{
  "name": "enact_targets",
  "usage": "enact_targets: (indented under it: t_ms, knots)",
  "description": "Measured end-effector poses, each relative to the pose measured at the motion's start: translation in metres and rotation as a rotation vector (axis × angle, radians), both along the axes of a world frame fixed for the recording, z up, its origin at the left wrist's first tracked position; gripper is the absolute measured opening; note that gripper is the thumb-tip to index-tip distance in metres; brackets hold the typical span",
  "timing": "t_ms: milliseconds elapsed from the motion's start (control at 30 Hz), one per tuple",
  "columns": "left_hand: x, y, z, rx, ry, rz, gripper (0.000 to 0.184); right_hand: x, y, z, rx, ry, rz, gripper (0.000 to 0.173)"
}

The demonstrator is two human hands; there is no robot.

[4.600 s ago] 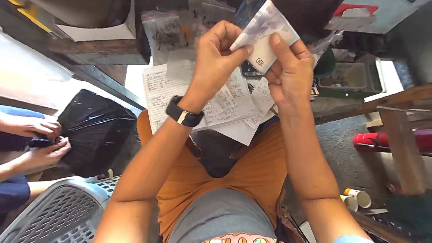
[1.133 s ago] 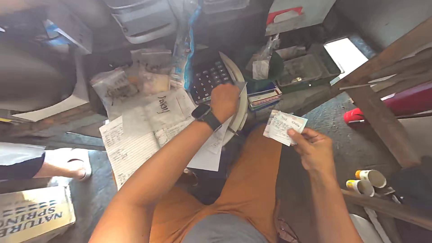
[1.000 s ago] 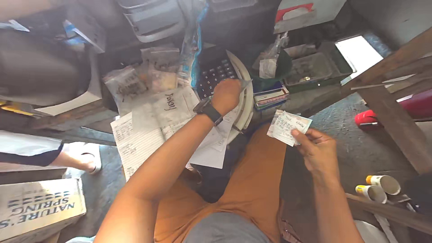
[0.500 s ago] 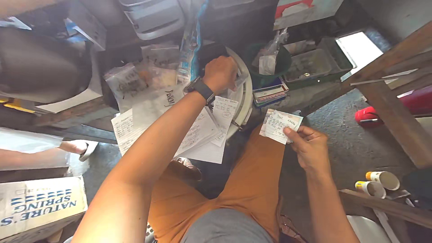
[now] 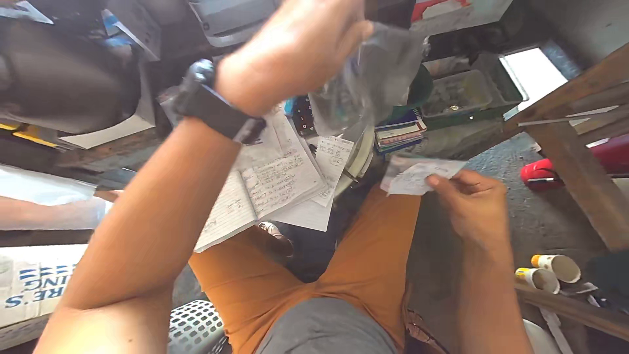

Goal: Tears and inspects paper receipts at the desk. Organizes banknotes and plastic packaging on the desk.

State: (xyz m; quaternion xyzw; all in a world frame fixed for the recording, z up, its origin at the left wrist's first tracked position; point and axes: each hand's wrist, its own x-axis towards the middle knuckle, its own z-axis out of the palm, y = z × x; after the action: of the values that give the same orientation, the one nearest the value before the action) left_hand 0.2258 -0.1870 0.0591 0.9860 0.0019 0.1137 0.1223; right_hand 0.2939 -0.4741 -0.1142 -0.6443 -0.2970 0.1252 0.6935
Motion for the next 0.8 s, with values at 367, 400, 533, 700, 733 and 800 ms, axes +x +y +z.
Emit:
enact_targets:
  t_ms: [367, 400, 533, 700, 733, 800]
  knots:
    - [-0.073, 0.039, 0.012, -0.383, 0.314, -0.099, 0.034, 0.0, 0.115, 0.129, 0.063, -0.625, 0.63, 0.009]
    - [-0.075, 0.042, 0.009, -0.392, 0.333, -0.13, 0.034, 0.0, 0.131, 0.125, 0.026, -0.56, 0.739, 0.006]
    - [-0.093, 0.054, 0.0, -0.575, 0.406, -0.005, 0.047, -0.004, 0.172, 0.087, -0.009, -0.195, 0.982, 0.011]
    - [-0.154, 0.093, -0.038, -0.918, 0.39, 0.022, 0.028, -0.012, 0.166, 0.052, -0.055, 0.071, 0.764, 0.007]
    - [-0.165, 0.101, -0.046, -0.936, 0.362, 0.026, 0.012, -0.013, 0.163, 0.048, -0.055, 0.081, 0.763, 0.007]
    - [-0.182, 0.11, -0.058, -0.963, 0.271, 0.102, 0.013, -0.015, 0.16, 0.041, -0.051, 0.087, 0.771, 0.005]
